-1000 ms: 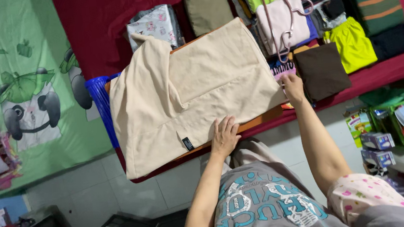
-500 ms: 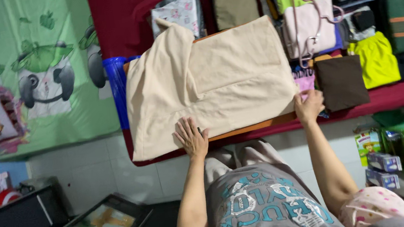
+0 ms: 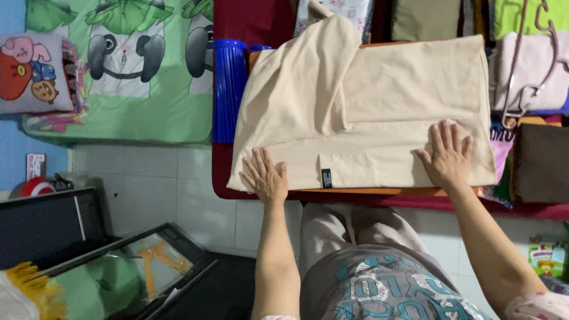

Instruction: The person folds a blue garment and a white patterned garment on a small orange table before straightening and folding a beige collared shirt by smoothing the fabric and aligning the sleeves.

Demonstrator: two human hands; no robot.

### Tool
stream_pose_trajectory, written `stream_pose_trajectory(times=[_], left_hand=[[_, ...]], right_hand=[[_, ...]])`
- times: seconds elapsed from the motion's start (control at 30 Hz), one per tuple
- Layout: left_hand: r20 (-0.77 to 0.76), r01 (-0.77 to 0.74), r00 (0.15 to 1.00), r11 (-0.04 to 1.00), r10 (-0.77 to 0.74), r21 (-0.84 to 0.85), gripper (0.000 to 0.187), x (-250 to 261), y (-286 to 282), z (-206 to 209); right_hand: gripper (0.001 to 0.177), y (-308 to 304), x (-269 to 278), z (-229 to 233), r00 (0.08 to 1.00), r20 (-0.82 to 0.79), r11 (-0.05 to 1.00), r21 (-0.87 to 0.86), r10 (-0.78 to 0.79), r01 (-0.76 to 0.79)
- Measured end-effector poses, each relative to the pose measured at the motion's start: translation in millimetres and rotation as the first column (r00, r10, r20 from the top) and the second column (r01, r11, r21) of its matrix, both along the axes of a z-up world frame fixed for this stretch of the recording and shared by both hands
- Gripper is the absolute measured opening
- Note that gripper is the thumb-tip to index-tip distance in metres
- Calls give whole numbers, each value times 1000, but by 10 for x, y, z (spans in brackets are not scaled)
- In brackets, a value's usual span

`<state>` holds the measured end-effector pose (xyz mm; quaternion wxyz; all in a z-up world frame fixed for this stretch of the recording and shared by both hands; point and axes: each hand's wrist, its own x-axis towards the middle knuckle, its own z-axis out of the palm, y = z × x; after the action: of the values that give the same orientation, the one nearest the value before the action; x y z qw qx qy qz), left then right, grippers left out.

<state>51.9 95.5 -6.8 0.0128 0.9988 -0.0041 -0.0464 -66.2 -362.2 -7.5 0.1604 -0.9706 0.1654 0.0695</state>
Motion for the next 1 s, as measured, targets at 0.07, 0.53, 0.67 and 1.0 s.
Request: stream_pose_trajectory(times=[0.07, 0.53, 0.67, 1.0], left_hand=[[-1, -6, 1000, 997, 6, -80, 79, 77, 128, 26], [-124, -143, 985, 964, 117, -226, 42, 598, 1180, 30], [-103, -209, 976, 956, 192, -206, 45, 625, 1124, -217], [25, -31, 998, 791, 59, -612, 49, 1056, 520, 130]], right_hand=[[86, -9, -12, -16, 1000, -16, 1000, -8, 12, -12], [86, 127, 158, 249, 995, -82, 998, 10, -61, 62], [85, 187, 263, 353, 985, -112, 991, 9, -128, 130], [34, 656, 1683, 130, 914, 406, 992, -109, -16, 66]])
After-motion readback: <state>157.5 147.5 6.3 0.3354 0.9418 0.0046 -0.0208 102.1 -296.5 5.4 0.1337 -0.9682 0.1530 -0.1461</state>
